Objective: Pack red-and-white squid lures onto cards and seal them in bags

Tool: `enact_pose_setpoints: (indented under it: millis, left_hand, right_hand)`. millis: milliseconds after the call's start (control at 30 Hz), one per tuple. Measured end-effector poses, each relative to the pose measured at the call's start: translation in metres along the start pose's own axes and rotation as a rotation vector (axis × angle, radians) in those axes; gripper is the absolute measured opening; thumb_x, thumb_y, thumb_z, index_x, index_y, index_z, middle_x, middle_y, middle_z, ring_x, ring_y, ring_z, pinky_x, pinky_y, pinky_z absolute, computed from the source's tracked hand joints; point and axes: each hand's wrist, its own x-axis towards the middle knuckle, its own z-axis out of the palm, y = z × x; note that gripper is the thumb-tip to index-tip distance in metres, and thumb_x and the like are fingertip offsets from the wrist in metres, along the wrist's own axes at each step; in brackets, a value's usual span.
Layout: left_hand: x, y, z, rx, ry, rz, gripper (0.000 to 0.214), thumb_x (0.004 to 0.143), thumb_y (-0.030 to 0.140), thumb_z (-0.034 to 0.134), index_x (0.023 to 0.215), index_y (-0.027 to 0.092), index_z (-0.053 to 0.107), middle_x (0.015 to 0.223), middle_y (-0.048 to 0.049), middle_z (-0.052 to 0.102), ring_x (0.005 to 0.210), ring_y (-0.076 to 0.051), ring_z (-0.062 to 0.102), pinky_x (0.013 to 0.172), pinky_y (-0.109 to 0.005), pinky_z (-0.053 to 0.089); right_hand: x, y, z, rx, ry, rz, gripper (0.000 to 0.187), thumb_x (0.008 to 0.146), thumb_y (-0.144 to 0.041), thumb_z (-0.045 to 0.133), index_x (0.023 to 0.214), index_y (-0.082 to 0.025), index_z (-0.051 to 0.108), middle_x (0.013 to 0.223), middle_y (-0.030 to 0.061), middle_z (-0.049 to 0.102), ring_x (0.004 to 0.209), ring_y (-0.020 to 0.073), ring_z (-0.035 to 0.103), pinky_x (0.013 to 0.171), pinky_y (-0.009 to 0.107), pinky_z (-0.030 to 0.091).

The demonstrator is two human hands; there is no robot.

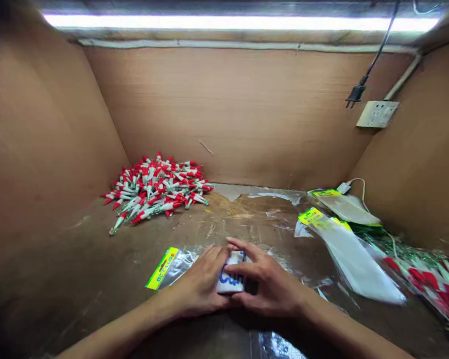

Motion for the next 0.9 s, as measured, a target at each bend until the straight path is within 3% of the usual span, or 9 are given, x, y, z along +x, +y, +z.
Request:
enact_pose_setpoints:
  millis: [100, 200, 300, 367, 400, 533, 667, 767, 900]
  left_hand:
    - [0.011, 0.006, -0.018, -0.01, 0.101, 0.071, 0.091, 0.066, 0.044, 0.078, 0.144, 0.022, 0.037, 0.135, -0.0145, 0.052, 0.118, -0.036, 0.05, 0.107, -0.057, 0.03]
    - [0.023, 0.004, -0.053, -0.206, 0.208, 0.096, 0.088, 0.069, 0.046, 0.077, 0.144, 0.02, 0.039, 0.133, -0.0154, 0.054, 0.117, -0.036, 0.05, 0.106, -0.056, 0.03]
    - [0.031, -0.008, -0.085, -0.619, 0.263, 0.061, 0.069, 0.081, 0.046, 0.066, 0.141, 0.021, 0.045, 0.123, -0.0127, 0.061, 0.112, -0.033, 0.054, 0.097, -0.046, 0.041]
    - [0.032, -0.017, -0.089, -0.887, 0.287, 0.101, 0.067, 0.082, 0.048, 0.06, 0.141, 0.02, 0.045, 0.118, -0.0119, 0.062, 0.113, -0.032, 0.053, 0.093, -0.043, 0.043]
    - [0.032, -0.02, -0.086, -0.997, 0.244, 0.1, 0.069, 0.081, 0.046, 0.061, 0.143, 0.021, 0.043, 0.117, -0.0113, 0.063, 0.112, -0.032, 0.054, 0.092, -0.042, 0.044]
    - [0.029, -0.013, -0.066, -1.287, 0.063, 0.079, 0.078, 0.078, 0.038, 0.064, 0.149, 0.023, 0.035, 0.124, -0.0121, 0.06, 0.114, -0.032, 0.054, 0.093, -0.045, 0.045]
    - [0.028, 0.003, -0.069, -1.418, 0.101, 0.123, 0.082, 0.076, 0.034, 0.065, 0.151, 0.022, 0.032, 0.121, -0.0126, 0.062, 0.113, -0.032, 0.056, 0.099, -0.049, 0.042]
    - [0.027, 0.005, -0.075, -1.481, 0.116, 0.108, 0.078, 0.076, 0.035, 0.064, 0.148, 0.019, 0.038, 0.121, -0.0125, 0.064, 0.117, -0.033, 0.055, 0.101, -0.048, 0.041]
    - [0.024, -0.006, -0.062, -1.494, -0.102, 0.04, 0.063, 0.075, 0.039, 0.068, 0.132, 0.014, 0.058, 0.116, -0.0138, 0.068, 0.11, -0.034, 0.061, 0.092, -0.041, 0.046]
  right_hand:
    - [0.02, -0.021, -0.018, -0.049, 0.091, -0.007, 0.067, 0.081, -0.031, 0.074, 0.142, -0.027, 0.047, 0.161, 0.0106, 0.02, 0.144, 0.0323, 0.029, 0.112, 0.049, 0.037]
    - [0.037, -0.039, -0.048, -0.123, 0.285, 0.009, 0.079, 0.082, -0.038, 0.074, 0.149, -0.027, 0.035, 0.16, 0.0111, 0.023, 0.145, 0.0335, 0.027, 0.115, 0.054, 0.032]
    - [0.047, -0.049, -0.08, -0.131, 0.468, 0.052, 0.068, 0.087, -0.038, 0.067, 0.147, -0.03, 0.037, 0.156, 0.0081, 0.032, 0.141, 0.0315, 0.034, 0.114, 0.055, 0.034]
    - [0.05, -0.046, -0.092, -0.06, 0.525, 0.078, 0.061, 0.091, -0.038, 0.063, 0.146, -0.03, 0.038, 0.152, 0.0079, 0.038, 0.134, 0.0295, 0.044, 0.11, 0.052, 0.041]
    - [0.052, -0.043, -0.094, -0.015, 0.535, 0.094, 0.059, 0.092, -0.038, 0.062, 0.145, -0.03, 0.039, 0.15, 0.0083, 0.042, 0.13, 0.0286, 0.048, 0.107, 0.05, 0.045]
    - [0.058, -0.024, -0.083, 0.124, 0.442, 0.17, 0.058, 0.093, -0.042, 0.06, 0.145, -0.029, 0.04, 0.142, 0.0103, 0.051, 0.122, 0.0276, 0.054, 0.102, 0.049, 0.049]
    - [0.061, -0.013, -0.069, 0.267, 0.355, 0.197, 0.06, 0.093, -0.045, 0.059, 0.146, -0.029, 0.037, 0.139, 0.0107, 0.053, 0.125, 0.0258, 0.052, 0.104, 0.047, 0.047]
    - [0.062, -0.012, -0.062, 0.376, 0.349, 0.214, 0.058, 0.094, -0.046, 0.058, 0.146, -0.031, 0.038, 0.14, 0.0098, 0.052, 0.128, 0.0251, 0.049, 0.106, 0.046, 0.044]
    - [0.067, -0.012, -0.047, 0.563, 0.294, 0.222, 0.061, 0.091, -0.048, 0.061, 0.146, -0.031, 0.04, 0.139, 0.0101, 0.052, 0.125, 0.0267, 0.051, 0.095, 0.042, 0.051]
